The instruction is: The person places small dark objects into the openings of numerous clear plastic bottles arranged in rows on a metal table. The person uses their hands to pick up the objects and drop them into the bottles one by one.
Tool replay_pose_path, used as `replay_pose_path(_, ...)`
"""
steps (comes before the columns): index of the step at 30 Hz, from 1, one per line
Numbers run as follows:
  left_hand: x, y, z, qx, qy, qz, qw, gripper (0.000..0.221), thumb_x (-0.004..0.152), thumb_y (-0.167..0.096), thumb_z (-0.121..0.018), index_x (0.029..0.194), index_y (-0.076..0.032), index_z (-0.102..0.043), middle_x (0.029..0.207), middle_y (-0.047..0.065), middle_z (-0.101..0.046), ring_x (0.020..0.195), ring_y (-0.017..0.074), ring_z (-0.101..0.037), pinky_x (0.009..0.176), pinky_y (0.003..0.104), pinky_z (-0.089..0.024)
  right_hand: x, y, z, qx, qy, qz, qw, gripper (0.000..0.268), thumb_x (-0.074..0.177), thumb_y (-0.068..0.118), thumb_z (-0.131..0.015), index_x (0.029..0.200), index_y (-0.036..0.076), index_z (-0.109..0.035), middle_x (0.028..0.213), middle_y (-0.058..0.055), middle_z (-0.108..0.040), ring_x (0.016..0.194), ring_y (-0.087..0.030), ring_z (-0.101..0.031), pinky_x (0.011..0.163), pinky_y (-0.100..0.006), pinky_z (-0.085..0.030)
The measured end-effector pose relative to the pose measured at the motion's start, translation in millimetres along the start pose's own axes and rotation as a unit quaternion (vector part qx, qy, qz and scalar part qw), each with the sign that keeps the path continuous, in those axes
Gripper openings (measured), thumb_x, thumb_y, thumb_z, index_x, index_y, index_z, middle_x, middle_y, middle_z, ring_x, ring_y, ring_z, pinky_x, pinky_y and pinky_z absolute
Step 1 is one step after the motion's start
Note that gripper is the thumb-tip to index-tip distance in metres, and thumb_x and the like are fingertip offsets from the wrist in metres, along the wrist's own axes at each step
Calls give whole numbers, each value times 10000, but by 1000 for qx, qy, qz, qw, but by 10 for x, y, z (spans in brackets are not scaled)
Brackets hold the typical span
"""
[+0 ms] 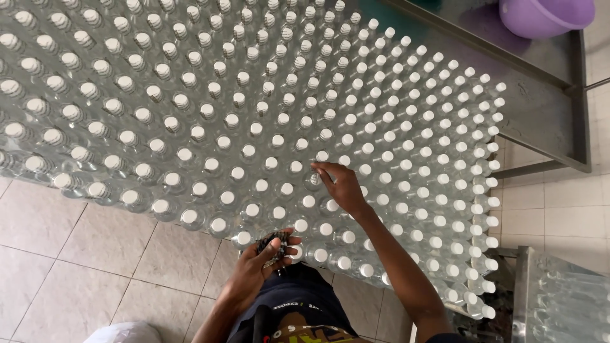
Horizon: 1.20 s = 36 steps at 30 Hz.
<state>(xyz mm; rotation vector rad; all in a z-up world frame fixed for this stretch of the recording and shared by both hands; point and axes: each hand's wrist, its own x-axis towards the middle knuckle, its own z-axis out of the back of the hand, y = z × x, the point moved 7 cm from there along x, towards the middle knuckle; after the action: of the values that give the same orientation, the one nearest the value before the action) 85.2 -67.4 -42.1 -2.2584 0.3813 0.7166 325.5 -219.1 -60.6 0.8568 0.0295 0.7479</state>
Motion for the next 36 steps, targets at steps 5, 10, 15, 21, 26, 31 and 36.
replay_pose_path(5, -2, -25, 61, -24, -20, 4, 1000, 535, 1036, -221, -583, 1468, 84, -663, 1325, 245, -801, 1108, 298, -744, 969, 398, -588, -107, -37, 103, -3, 58, -23, 998, 209, 1095, 156, -652, 1275, 132, -756, 1321, -46, -786, 1240, -223, -733, 973, -368, -579)
replay_pose_path(10, 31, -28, 93, -22, -16, 12, 1000, 557, 1030, -231, -582, 1489, 76, -653, 1333, 239, -796, 1126, 303, -739, 994, 414, -591, -198, -116, 34, -32, 131, 8, 991, 257, 1034, 194, -750, 1279, 116, -736, 1444, -49, -725, 1373, -255, -634, 1152, -435, -523)
replay_pose_path(15, 52, -88, 19, 7, -17, 18, 1000, 578, 1003, -276, -604, 1453, 79, -677, 1337, 233, -800, 1140, 310, -753, 988, 403, -591, -211, -212, -47, -111, 90, 69, 987, 144, 1012, 182, -792, 1117, 94, -747, 1300, -40, -788, 1214, -270, -685, 1022, -420, -567)
replay_pose_path(21, 117, -64, -64, 10, -6, 16, 1000, 575, 1005, -272, -612, 1462, 71, -681, 1342, 228, -807, 1135, 301, -747, 963, 399, -590, -206, -243, -128, -111, 137, -28, 984, 313, 1044, 206, -734, 1344, 166, -653, 1204, 13, -752, 1172, -287, -661, 965, -447, -550)
replay_pose_path(26, 209, -51, -141, 25, 8, 15, 1000, 559, 1005, -303, -613, 1432, 48, -703, 1326, 215, -804, 1184, 312, -749, 1005, 396, -598, -201, 75, 30, -115, 128, -22, 985, 275, 1046, 239, -726, 1285, 129, -647, 1328, -85, -720, 1229, -308, -649, 1018, -457, -509)
replay_pose_path(31, 320, 5, -216, 24, 43, 2, 999, 604, 995, -306, -630, 1480, 54, -653, 1323, 217, -803, 1152, 296, -753, 978, 384, -606, -403, 809, 283, 51, 81, -81, 992, 249, 964, 269, -833, 1164, 151, -744, 1216, -12, -777, 1176, -194, -759, 1040, -358, -577)
replay_pose_path(36, 280, 102, -368, 67, 132, 47, 988, 543, 1002, -345, -652, 1349, 63, -737, 1270, 148, -785, 1176, 287, -763, 1018, 398, -617, -692, 1104, 207, 157, 142, -88, 973, 166, 945, 181, -860, 1076, 151, -762, 1019, -10, -744, 900, -136, -733, 877, -305, -591)
